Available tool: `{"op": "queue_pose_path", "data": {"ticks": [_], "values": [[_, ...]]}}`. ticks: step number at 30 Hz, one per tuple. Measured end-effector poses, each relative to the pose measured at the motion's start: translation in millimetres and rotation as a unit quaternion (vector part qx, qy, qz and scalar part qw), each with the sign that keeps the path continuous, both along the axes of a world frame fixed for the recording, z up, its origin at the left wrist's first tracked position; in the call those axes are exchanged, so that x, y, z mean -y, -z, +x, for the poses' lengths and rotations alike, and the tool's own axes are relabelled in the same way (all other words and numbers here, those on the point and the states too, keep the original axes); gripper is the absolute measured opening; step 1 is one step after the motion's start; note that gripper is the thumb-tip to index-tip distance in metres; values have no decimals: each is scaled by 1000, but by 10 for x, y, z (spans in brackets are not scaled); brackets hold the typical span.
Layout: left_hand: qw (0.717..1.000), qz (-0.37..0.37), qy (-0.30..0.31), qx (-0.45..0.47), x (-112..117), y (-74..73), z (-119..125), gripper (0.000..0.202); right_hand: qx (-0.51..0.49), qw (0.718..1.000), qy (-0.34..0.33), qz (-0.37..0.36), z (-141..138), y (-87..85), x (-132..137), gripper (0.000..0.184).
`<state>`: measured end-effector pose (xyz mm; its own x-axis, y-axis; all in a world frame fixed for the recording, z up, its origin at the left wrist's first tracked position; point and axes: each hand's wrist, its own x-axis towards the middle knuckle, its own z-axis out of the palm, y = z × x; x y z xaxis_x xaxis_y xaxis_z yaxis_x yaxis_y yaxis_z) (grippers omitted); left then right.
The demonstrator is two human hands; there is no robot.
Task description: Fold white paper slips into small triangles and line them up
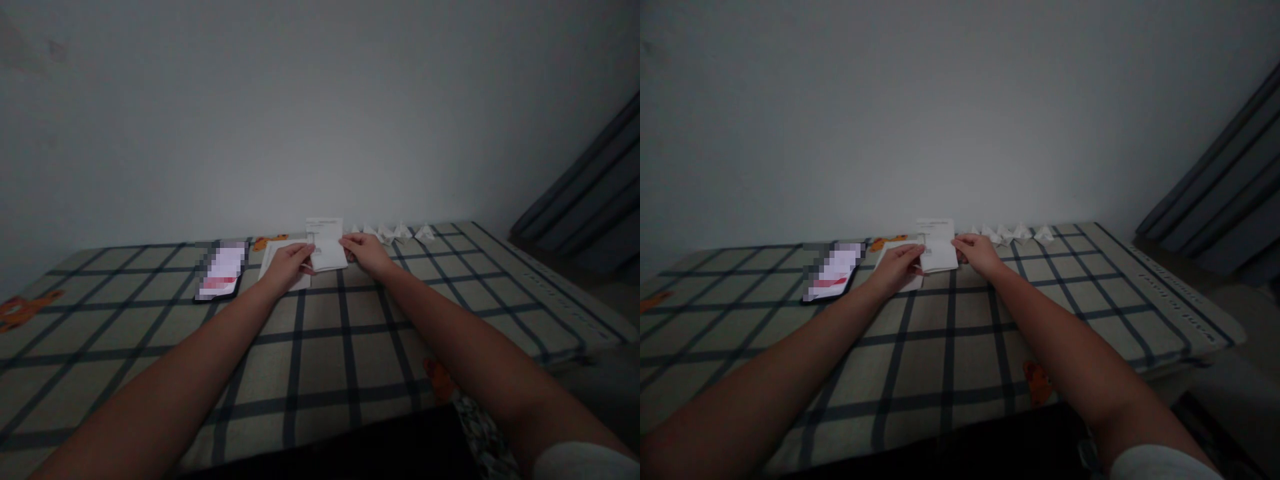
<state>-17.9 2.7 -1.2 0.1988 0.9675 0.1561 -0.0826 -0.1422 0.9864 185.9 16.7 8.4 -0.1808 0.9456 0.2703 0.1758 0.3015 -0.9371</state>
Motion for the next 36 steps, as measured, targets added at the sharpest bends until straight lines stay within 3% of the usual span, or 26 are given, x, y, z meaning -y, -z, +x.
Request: {"op": "queue_pose_path", "data": {"ticks": [7,13,20,26,31,36], "values": [[996,21,-46,-71,-28,8,-8,36,1,1000,16,12,-4,15,-25,28],[998,3,20,-56,-13,19,-12,39,-7,998,53,24,16,-3,-26,28],[996,7,-17,-90,6,-17,-9,36,-36,998,48,21,2,3,-17,30],[997,16,30,-66,5,14,-4,39,-50,995,82,37,38,29,-79,30],[998,11,17,-64,-11,18,-4,33,-56,994,90,32,26,-17,-36,31],[999,-5,43,-33,-14,21,-11,26,-55,994,89,34,8,-50,-1,28]]}}
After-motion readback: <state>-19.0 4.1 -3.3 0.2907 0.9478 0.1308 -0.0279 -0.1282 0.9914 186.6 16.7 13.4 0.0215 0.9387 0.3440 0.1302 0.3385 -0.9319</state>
